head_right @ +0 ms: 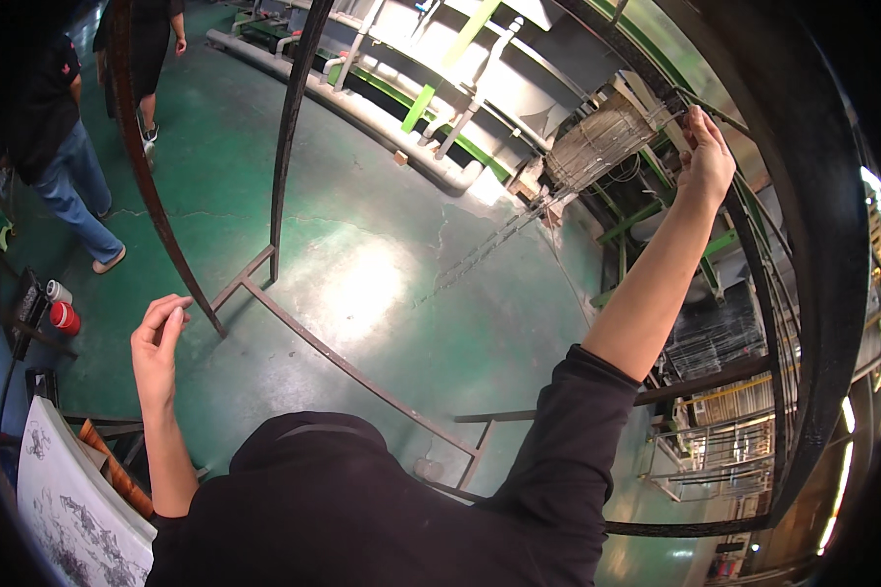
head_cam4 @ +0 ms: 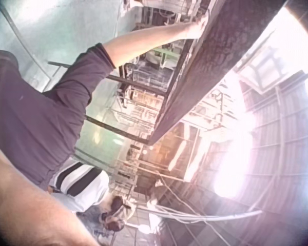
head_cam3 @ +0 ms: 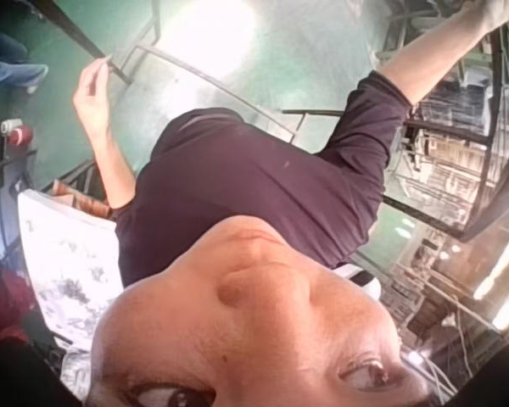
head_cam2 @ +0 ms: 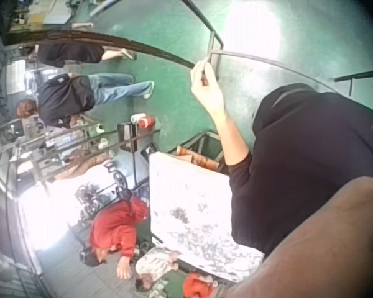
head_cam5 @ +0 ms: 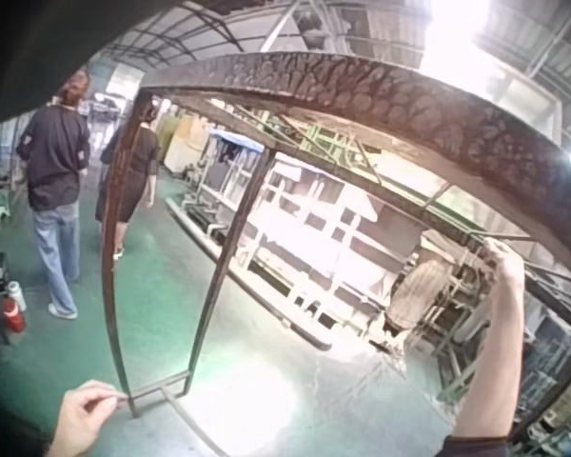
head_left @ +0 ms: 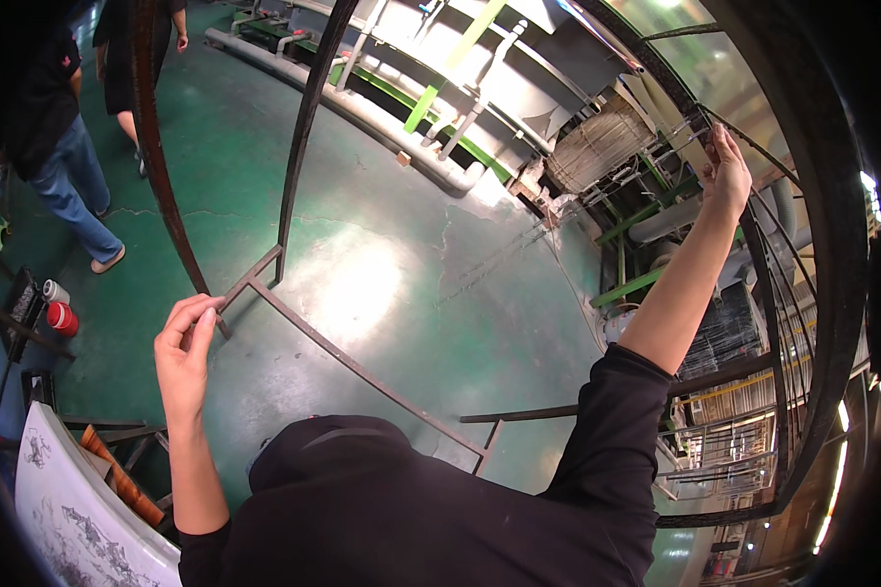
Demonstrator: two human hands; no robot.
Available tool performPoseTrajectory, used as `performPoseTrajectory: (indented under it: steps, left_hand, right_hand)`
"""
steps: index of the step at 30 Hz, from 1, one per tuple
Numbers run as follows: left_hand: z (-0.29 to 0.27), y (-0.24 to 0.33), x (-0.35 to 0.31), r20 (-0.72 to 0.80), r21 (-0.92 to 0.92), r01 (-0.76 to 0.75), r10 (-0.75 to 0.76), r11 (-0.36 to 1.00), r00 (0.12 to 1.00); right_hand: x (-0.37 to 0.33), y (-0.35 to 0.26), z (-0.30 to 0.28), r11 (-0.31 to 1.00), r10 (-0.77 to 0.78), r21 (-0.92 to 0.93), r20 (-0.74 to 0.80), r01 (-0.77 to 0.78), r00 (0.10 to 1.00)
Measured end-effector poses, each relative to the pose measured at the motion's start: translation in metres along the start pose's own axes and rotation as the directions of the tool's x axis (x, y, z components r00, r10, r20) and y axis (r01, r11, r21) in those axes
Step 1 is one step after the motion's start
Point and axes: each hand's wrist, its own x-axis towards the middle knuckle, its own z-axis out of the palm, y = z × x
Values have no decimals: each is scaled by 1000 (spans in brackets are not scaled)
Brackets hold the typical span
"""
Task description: The person stands at a table with several others and repeatedly picks up small metal paperclips from a white surface, straightens them by hand, and places them into a nearby container. The task involves continuous manual handling of individual clips without using tools.
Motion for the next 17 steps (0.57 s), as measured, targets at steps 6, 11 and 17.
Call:
performPoseTrajectory:
  steps: [6,11,17]
  left_hand:
    - [4,-9,3,13,-5,44,-44,999,999]
    - [8,-13,7,23,57,37,-39,998,999]
    - [-7,-40,-10,-64,12,84,-83,996,994]
  right_hand:
    - [16,4,0,996,41,-78,73,-35,996]
    - [22,9,-10,985,-26,-168,121,47,992]
    - [-17,33,-16,942,-220,-270,-43,201,975]
